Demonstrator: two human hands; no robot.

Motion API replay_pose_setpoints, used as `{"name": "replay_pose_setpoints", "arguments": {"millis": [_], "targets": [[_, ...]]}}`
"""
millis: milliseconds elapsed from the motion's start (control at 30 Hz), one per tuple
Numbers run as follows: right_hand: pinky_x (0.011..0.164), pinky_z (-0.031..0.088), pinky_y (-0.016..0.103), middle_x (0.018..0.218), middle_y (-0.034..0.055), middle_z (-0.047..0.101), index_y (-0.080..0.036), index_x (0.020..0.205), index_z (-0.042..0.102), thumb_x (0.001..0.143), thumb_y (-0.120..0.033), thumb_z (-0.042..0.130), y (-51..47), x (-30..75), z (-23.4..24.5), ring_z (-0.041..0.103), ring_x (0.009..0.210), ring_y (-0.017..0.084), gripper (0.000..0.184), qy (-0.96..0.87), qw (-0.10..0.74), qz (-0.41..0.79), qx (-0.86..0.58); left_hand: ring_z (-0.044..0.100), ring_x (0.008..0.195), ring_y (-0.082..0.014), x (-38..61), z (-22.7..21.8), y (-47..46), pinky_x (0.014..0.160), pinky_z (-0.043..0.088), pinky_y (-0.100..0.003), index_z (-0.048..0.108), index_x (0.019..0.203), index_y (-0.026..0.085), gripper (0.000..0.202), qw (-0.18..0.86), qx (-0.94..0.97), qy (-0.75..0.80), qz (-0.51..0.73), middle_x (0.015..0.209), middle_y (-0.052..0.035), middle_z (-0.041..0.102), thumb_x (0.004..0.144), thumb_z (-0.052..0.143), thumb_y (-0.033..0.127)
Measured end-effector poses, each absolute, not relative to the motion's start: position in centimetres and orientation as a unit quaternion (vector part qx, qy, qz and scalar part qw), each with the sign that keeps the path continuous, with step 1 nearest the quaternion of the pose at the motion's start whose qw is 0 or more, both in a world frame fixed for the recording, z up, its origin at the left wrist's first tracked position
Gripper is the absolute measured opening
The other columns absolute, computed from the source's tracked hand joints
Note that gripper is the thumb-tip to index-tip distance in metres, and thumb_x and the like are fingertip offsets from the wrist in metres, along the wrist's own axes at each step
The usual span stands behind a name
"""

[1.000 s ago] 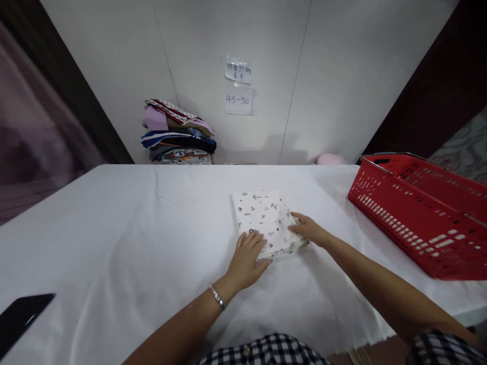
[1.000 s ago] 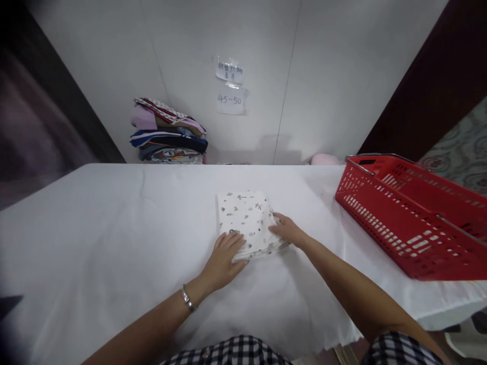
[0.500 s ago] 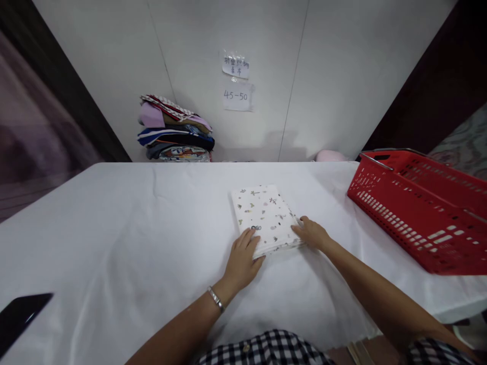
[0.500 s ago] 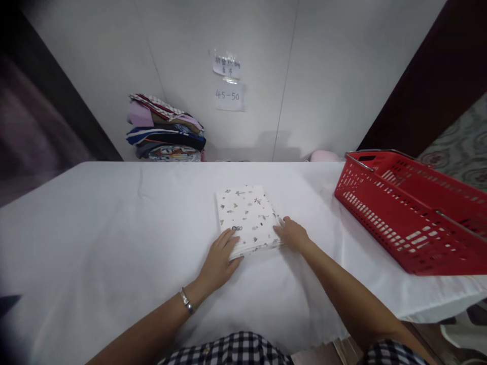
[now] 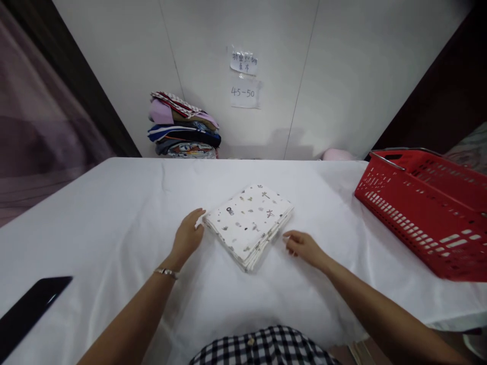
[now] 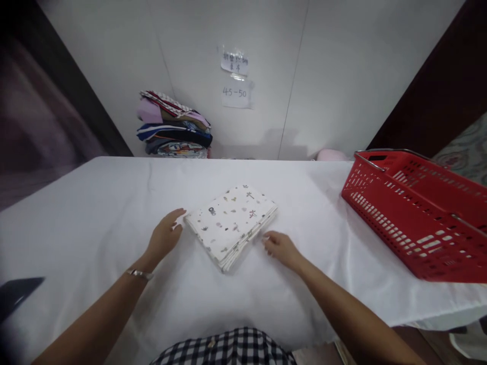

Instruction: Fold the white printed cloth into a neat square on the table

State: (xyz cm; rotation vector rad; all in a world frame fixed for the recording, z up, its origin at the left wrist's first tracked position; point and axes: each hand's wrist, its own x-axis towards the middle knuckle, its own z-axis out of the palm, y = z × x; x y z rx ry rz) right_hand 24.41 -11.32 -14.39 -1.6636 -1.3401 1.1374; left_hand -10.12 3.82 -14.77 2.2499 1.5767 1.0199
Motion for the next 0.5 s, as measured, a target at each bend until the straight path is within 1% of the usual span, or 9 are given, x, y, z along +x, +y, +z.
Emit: {"name": "replay_pose_setpoints", "arguments": {"millis": [100,167,233,267,333,400,433,500], "targets": [[0.056,0.048,0.026,0.079,0.0024,0.063,-0.019,0.095,0.062,0.073,-0.044,0.056,-7.4,28.1,-13.7,0.059,0.072,0.016,0.034,-0.483,0.438,0.332,-0.682,0.052,0.113,-0.0225,-8.4,-14.2,-0.1,0.095,0.044,-0.041,0.056,0.114,0.019,0.033,0.082,0.783,0.485,0.382,0.120,-0.0087,0.058,0.083,0.047,0.029],[0.065,0.050,0.029,0.094,0.0050,0.065,-0.019,0.098,0.062,0.073,-0.043,0.055,-4.6,30.0,-13.4,0.059,0.085,0.018,0.036,-0.464,0.450,0.297,-0.702,0.049,0.116,-0.0232,-6.0,-13.8,-3.2,0.099,0.040,-0.043,0.054,0.116,0.019,0.034,0.062,0.816,0.436,0.375,0.120,-0.0092,0.058,0.085,0.049,0.033],[0.074,0.050,0.033,0.108,0.0068,0.063,-0.020,0.104,0.062,0.073,-0.043,0.054,-2.2,30.8,-13.5,0.058,0.095,0.020,0.039,-0.457,0.443,0.290,-0.715,0.045,0.120,-0.0260,-3.6,-13.5,-5.8,0.101,0.034,-0.047,0.051,0.120,0.020,0.041,0.062,0.862,0.389,0.320,0.126,-0.0103,0.055,0.083,0.053,0.037],[0.077,0.049,0.034,0.112,0.0074,0.062,-0.020,0.105,0.062,0.073,-0.042,0.055,-1.3,30.7,-13.6,0.057,0.098,0.021,0.040,-0.456,0.437,0.291,-0.719,0.044,0.121,-0.0268,-2.7,-13.5,-6.7,0.103,0.031,-0.049,0.051,0.121,0.020,0.043,0.066,0.879,0.373,0.290,0.127,-0.0104,0.054,0.082,0.054,0.037],[0.083,0.047,0.037,0.111,0.0077,0.063,-0.020,0.104,0.064,0.071,-0.040,0.056,-0.1,30.2,-14.0,0.056,0.101,0.022,0.039,-0.460,0.427,0.294,-0.721,0.047,0.118,-0.0257,-1.9,-13.5,-7.3,0.105,0.026,-0.050,0.054,0.116,0.022,0.035,0.073,0.896,0.362,0.246,0.123,-0.0090,0.056,0.083,0.052,0.033],[0.085,0.045,0.036,0.104,0.0062,0.065,-0.019,0.097,0.066,0.068,-0.037,0.058,-0.2,29.3,-14.4,0.057,0.099,0.023,0.035,-0.471,0.417,0.301,-0.717,0.052,0.111,-0.0231,-2.8,-13.7,-6.9,0.106,0.023,-0.051,0.058,0.107,0.023,0.025,0.075,0.900,0.369,0.219,0.113,-0.0066,0.062,0.084,0.049,0.026],[0.084,0.045,0.035,0.099,0.0050,0.067,-0.019,0.093,0.067,0.066,-0.037,0.060,-0.7,28.9,-14.6,0.057,0.096,0.023,0.033,-0.479,0.412,0.308,-0.711,0.053,0.108,-0.0224,-3.7,-13.8,-6.4,0.105,0.022,-0.051,0.059,0.104,0.023,0.023,0.073,0.900,0.376,0.208,0.109,-0.0056,0.063,0.083,0.048,0.023],[0.077,0.046,0.032,0.088,0.0028,0.068,-0.019,0.087,0.068,0.064,-0.038,0.062,-2.2,28.3,-15.0,0.060,0.085,0.021,0.030,-0.494,0.397,0.333,-0.698,0.054,0.107,-0.0229,-6.1,-13.8,-5.3,0.105,0.020,-0.053,0.059,0.102,0.023,0.023,0.065,0.899,0.388,0.193,0.107,-0.0048,0.064,0.081,0.050,0.021]]}}
